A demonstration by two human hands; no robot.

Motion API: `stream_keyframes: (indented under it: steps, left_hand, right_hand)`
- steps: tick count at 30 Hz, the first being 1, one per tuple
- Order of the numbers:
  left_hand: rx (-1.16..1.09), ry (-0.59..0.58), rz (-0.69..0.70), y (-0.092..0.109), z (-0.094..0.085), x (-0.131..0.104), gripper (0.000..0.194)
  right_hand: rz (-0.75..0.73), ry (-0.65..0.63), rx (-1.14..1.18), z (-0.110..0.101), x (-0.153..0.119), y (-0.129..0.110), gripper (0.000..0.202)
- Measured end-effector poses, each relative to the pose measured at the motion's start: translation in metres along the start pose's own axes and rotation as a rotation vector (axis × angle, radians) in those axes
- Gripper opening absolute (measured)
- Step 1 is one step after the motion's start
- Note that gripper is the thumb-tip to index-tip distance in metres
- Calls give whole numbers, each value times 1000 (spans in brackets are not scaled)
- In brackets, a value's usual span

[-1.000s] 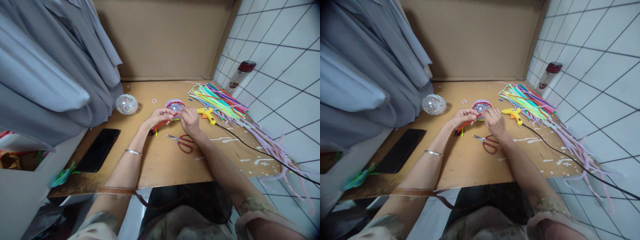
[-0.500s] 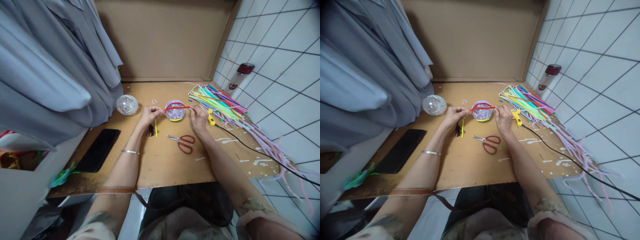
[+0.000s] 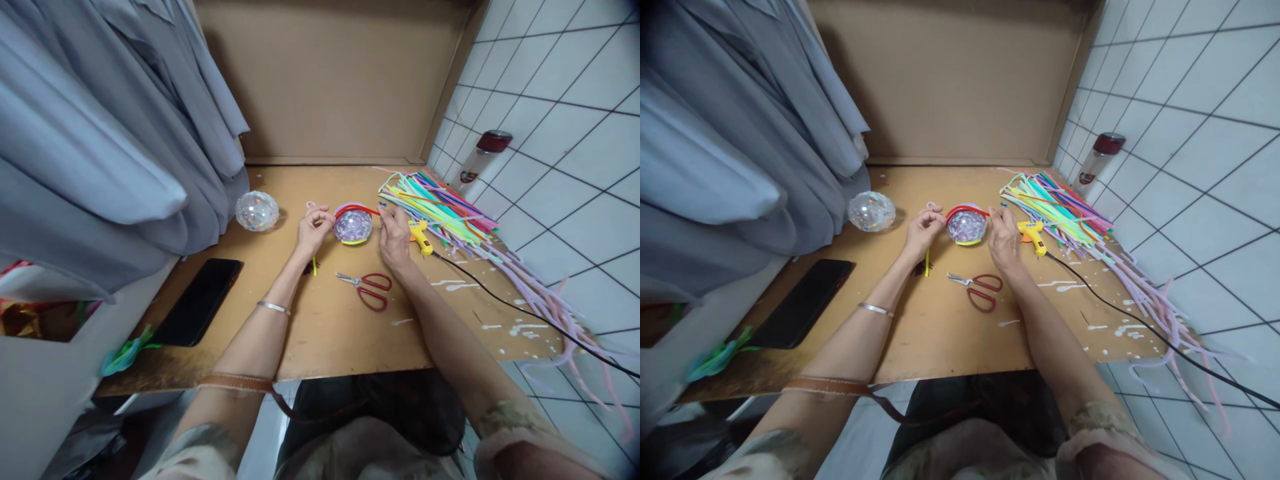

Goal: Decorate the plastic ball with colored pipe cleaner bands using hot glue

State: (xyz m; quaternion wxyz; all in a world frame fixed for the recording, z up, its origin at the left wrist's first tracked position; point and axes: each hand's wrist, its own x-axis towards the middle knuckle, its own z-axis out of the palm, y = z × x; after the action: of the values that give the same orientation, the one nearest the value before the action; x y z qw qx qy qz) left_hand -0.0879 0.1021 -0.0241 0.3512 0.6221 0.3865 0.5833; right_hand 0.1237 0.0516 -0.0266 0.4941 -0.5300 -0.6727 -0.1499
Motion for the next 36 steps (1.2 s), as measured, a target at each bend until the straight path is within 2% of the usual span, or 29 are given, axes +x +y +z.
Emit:
stream_keyframes:
  steps: [5,10,18,23,30,36]
  left_hand:
    - [32,-36,3,-2,1,-1,6]
    - [-70,-59,-6,-4,3,-2,7]
    - [-124,-95,-14,-1,9,-6,8]
    - [-104,-92,13,0,11,-11,9]
    - [-74,-64,14,-4,11,-14,9]
    - [-64,-20,-6,-5,12,-14,10]
  right_hand:
    - [10,8,8,1,-3,-7,35]
    - [86,18,31,4,-6,-13,28]
    - [97,59,120,15,-4,-9,22]
    - [91,39,143,19,-5,-9,19]
    - [223,75,127,16,-8,-9,13]
    - [232,84,196,17,-9,-11,12]
